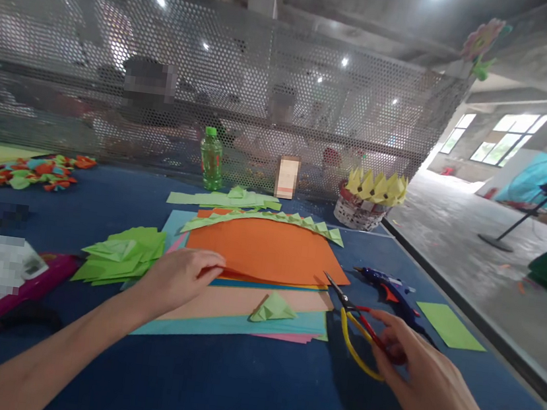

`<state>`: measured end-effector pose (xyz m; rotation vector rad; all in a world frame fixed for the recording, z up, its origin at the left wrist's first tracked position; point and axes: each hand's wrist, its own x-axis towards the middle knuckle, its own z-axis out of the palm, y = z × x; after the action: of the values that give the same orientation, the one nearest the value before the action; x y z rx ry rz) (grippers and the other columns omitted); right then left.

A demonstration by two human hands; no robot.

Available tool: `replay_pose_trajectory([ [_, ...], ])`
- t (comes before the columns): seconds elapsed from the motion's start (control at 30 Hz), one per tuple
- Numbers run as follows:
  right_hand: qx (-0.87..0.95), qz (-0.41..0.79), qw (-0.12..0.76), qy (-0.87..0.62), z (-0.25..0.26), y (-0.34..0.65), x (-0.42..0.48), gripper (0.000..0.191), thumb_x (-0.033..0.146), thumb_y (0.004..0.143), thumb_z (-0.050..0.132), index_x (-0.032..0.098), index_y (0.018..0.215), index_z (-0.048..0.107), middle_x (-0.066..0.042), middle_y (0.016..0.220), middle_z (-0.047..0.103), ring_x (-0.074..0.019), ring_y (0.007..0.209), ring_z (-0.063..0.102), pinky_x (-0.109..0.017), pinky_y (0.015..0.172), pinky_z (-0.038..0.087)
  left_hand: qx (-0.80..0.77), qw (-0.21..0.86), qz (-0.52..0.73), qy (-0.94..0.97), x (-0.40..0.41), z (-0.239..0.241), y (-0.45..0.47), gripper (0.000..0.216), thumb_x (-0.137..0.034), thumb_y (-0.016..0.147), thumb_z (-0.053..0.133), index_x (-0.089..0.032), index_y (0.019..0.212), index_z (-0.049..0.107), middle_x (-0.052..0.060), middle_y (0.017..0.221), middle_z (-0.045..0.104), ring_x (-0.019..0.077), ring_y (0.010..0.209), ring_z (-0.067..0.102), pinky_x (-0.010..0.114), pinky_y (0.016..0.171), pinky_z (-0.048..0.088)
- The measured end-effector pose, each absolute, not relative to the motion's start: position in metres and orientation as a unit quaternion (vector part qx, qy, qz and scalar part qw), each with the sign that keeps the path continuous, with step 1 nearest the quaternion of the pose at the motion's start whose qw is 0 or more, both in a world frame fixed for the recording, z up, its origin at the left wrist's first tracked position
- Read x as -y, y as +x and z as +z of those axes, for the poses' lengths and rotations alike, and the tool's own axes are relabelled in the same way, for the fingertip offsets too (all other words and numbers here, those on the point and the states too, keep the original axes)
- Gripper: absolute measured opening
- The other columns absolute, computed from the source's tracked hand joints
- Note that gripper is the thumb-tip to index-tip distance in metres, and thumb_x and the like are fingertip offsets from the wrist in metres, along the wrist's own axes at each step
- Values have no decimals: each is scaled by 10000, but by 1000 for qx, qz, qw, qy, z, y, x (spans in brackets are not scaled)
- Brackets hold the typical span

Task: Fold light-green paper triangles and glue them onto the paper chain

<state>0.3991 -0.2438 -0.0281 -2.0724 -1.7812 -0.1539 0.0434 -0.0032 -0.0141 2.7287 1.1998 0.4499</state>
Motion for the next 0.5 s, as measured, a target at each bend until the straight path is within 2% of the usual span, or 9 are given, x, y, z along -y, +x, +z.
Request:
replay_pose_trajectory([
  [0.2, 642, -42, 221, -733, -31, 404, 246, 355, 333, 916, 544, 295, 1265, 592, -11, 853, 741, -179, 670, 727, -236, 567, 557, -387, 71, 139, 909, 4, -18, 49, 429, -391, 939, 402, -259, 1067, 790, 23, 1237, 734, 293, 1150, 693, 453, 993, 538],
  [0.5, 644, -36, 229, -729, -31, 384, 236, 328, 297, 959, 481, 286, 1277, 562, -12, 886, 711, -183, 727, 709, -270, 645, 553, -376, 53, 139, 915, -5, -17, 62, 434, -364, 944, 399, -275, 1132, 781, 14, 1260, 722, 272, 1181, 677, 403, 975, 553],
])
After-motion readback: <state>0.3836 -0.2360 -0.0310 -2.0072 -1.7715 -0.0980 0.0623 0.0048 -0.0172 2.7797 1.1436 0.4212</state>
